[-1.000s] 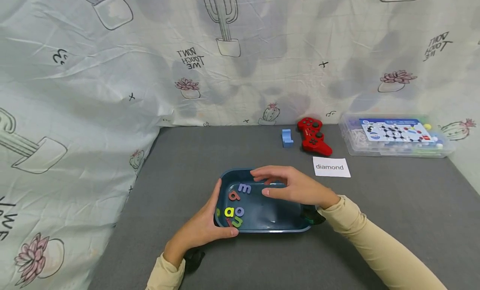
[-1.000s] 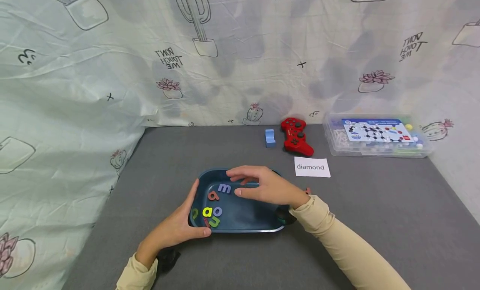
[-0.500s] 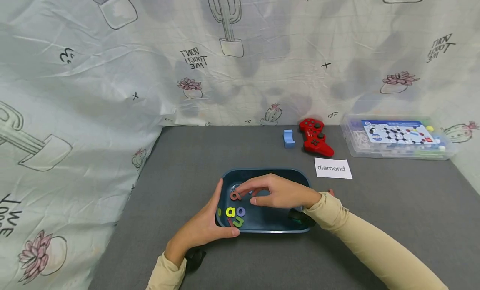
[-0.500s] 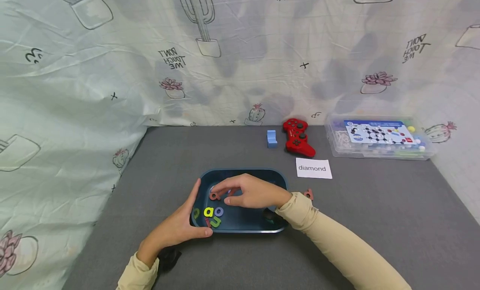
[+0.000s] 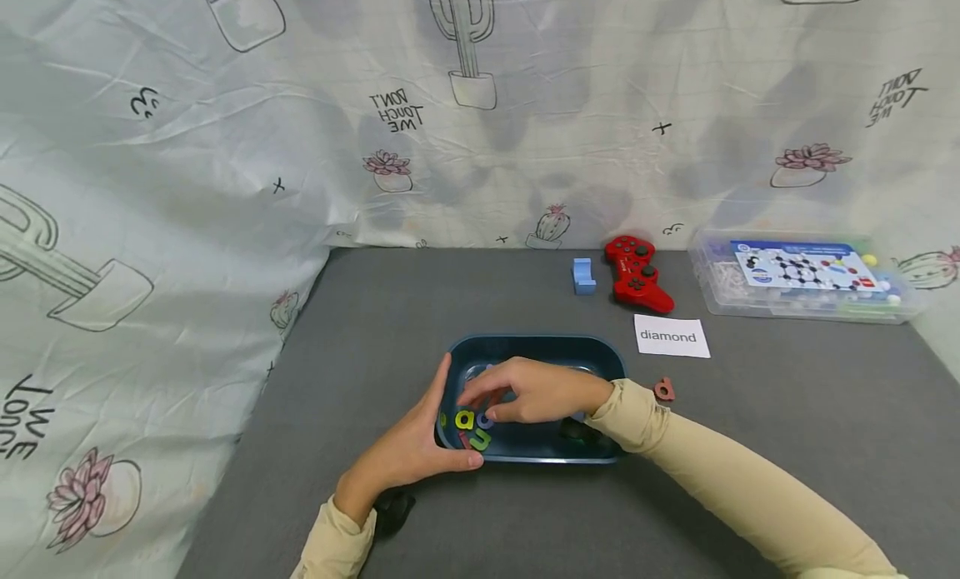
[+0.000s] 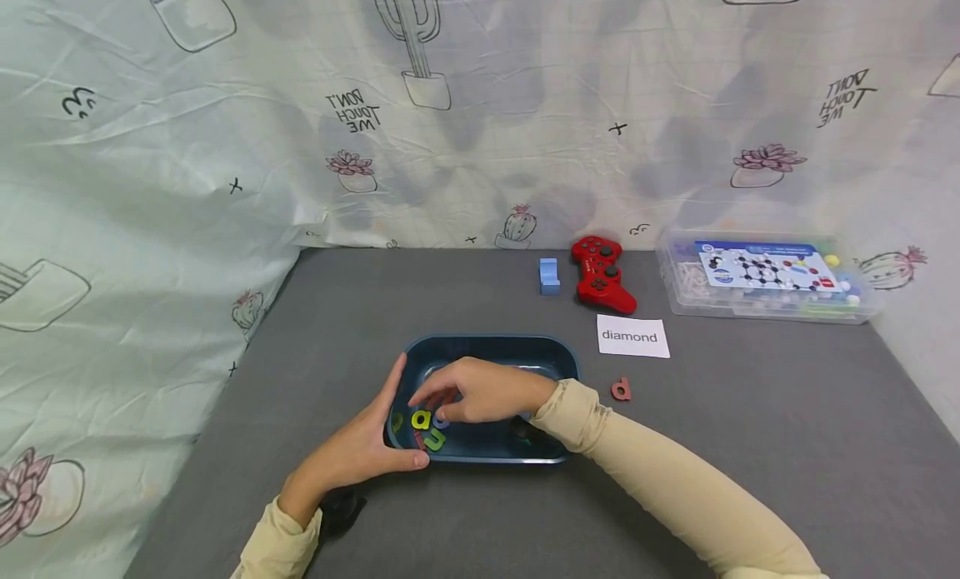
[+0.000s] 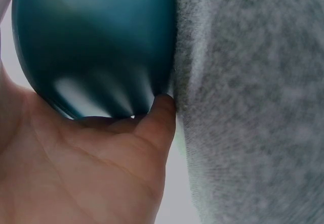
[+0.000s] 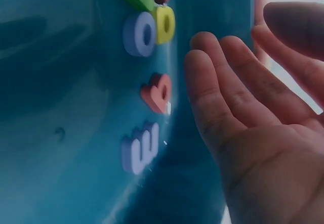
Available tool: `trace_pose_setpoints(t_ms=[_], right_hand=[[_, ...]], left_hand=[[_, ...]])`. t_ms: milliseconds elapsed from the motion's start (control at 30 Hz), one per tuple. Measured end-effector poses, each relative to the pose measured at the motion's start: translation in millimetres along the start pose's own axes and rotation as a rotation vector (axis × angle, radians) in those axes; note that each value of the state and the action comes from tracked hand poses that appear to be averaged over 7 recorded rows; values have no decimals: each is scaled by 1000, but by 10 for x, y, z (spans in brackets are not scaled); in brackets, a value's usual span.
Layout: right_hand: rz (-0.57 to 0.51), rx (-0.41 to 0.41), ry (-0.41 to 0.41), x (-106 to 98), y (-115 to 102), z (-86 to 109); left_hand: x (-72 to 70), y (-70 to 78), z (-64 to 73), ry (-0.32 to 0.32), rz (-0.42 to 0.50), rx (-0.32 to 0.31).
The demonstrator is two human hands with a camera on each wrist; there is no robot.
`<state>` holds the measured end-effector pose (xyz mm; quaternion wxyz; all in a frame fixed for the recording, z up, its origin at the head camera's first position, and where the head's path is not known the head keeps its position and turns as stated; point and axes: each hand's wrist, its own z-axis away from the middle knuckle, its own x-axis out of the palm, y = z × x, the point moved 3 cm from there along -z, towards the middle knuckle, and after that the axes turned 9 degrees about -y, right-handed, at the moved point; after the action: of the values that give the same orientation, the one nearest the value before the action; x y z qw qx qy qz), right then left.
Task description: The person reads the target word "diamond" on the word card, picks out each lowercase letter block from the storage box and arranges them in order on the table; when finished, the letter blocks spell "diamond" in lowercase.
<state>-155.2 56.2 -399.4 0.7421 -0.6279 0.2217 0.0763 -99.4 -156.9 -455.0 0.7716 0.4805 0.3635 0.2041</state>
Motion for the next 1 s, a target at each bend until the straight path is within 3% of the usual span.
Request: trace_pose_setpoints(t_ms=[167, 467, 1000], right_hand=[[25, 1, -39, 81, 43, -103], [200, -52, -58, 221, 68, -249], [422, -85, -77, 282, 103, -330]], left_hand=[[-4, 19, -2, -1, -11, -6], [-1, 16, 3, -1, -22, 12], [-22, 18, -2, -15, -7, 21]])
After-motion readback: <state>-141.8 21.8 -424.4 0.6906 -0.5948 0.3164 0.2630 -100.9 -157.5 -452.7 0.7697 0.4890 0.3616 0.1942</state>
